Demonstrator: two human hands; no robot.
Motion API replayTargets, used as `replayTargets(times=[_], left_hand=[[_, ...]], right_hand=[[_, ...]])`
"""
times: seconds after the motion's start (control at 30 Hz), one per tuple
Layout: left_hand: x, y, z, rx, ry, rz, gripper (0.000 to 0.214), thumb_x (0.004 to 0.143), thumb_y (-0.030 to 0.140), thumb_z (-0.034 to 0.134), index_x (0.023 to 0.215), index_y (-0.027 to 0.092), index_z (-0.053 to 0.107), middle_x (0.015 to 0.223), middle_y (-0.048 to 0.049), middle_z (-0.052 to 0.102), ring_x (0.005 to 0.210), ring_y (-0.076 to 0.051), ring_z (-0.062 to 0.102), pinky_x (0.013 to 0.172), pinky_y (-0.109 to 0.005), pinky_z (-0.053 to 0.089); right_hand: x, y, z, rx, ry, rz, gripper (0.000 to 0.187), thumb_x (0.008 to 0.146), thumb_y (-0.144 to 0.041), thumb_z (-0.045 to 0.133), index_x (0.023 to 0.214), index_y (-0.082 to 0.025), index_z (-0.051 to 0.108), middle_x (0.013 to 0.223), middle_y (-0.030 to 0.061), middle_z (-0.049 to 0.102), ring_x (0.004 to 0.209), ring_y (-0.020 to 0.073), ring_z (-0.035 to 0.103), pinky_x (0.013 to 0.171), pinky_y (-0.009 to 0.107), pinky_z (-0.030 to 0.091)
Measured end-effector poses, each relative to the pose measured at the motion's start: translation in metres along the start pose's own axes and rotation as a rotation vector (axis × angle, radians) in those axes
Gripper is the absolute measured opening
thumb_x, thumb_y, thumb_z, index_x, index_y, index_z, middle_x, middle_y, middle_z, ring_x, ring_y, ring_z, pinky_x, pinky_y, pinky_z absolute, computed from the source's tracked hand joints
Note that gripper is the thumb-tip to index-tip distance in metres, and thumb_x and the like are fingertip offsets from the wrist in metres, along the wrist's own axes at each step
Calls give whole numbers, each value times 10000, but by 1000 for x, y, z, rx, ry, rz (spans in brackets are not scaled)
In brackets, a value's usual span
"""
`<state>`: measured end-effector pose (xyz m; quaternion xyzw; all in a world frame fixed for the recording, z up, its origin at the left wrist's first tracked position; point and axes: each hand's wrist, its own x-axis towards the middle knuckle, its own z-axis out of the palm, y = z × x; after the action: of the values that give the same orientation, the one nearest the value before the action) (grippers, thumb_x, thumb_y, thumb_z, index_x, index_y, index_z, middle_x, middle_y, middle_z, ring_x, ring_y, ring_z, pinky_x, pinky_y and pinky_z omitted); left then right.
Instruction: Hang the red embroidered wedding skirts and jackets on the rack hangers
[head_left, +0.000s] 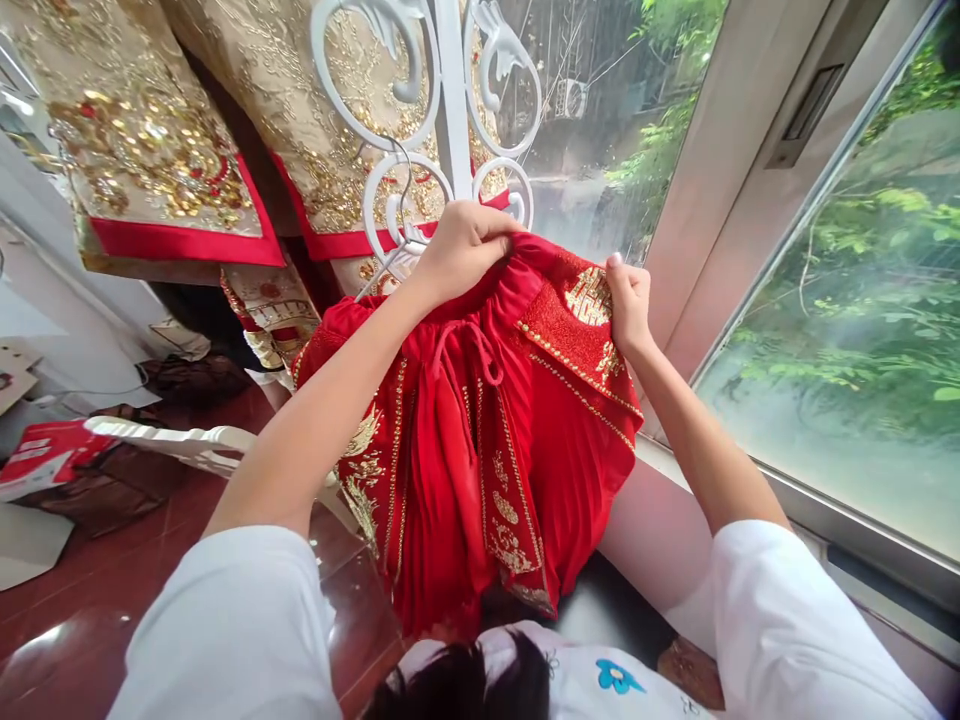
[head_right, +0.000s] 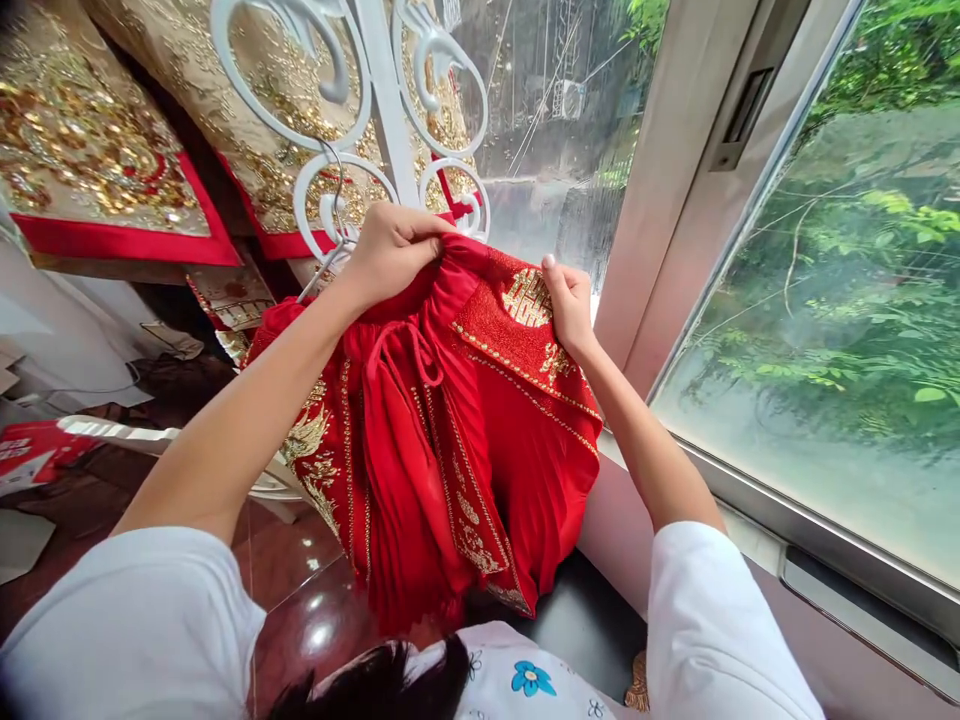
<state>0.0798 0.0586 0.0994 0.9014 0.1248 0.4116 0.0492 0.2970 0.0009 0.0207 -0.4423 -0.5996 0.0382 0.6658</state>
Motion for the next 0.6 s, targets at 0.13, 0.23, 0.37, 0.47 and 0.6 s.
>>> replayTargets(times=[0.13, 0.23, 0.37, 0.47, 0.6], left_hand=[[-12, 3, -6, 32, -146, 90, 214, 776, 208, 532, 905, 175, 701, 848, -32, 696, 851, -180, 641, 830, -354, 482], [-29, 6, -21, 199, -208, 161, 241, 770, 228, 559, 971, 244, 691, 966, -4, 699, 951, -184, 629, 957, -412, 428], [-68, 16, -48, 434, 181, 101, 224, 823, 207, 518, 968, 211, 689, 997, -20, 702, 966, -173, 627, 969, -384, 423], [-110, 17, -67, 569, 509, -68, 219, 845, 207, 507, 946, 159, 695, 955, -56, 705, 912, -173, 632, 874, -329, 473], [-165, -1, -82, 661, 433, -392, 321, 846, 304, 518, 1087, 143, 656, 999, -91, 692, 910, -208, 628, 889, -364, 471]], right_hand=[[-8, 11, -9, 199, -238, 286, 580, 769, -736, 421, 709, -193, 617, 558, 16, 518, 580, 137, 535, 538, 264, 419], [-14, 22, -25, 386, -450, 525, 429, 686, -611, 630, 832, -208, 652, 658, 23, 626, 665, 172, 599, 605, 297, 492], [-26, 28, -35, 397, -385, 600, 355, 544, -483, 769, 720, -205, 637, 612, 6, 624, 539, 130, 550, 515, 256, 475], [-41, 30, -22, 391, -298, 582, 344, 583, -542, 713, 646, -226, 591, 633, 12, 630, 571, 141, 559, 549, 271, 499], [-48, 37, -4, 242, -384, 515, 409, 526, -577, 732, 639, -215, 579, 692, 48, 656, 698, 200, 585, 648, 328, 523]])
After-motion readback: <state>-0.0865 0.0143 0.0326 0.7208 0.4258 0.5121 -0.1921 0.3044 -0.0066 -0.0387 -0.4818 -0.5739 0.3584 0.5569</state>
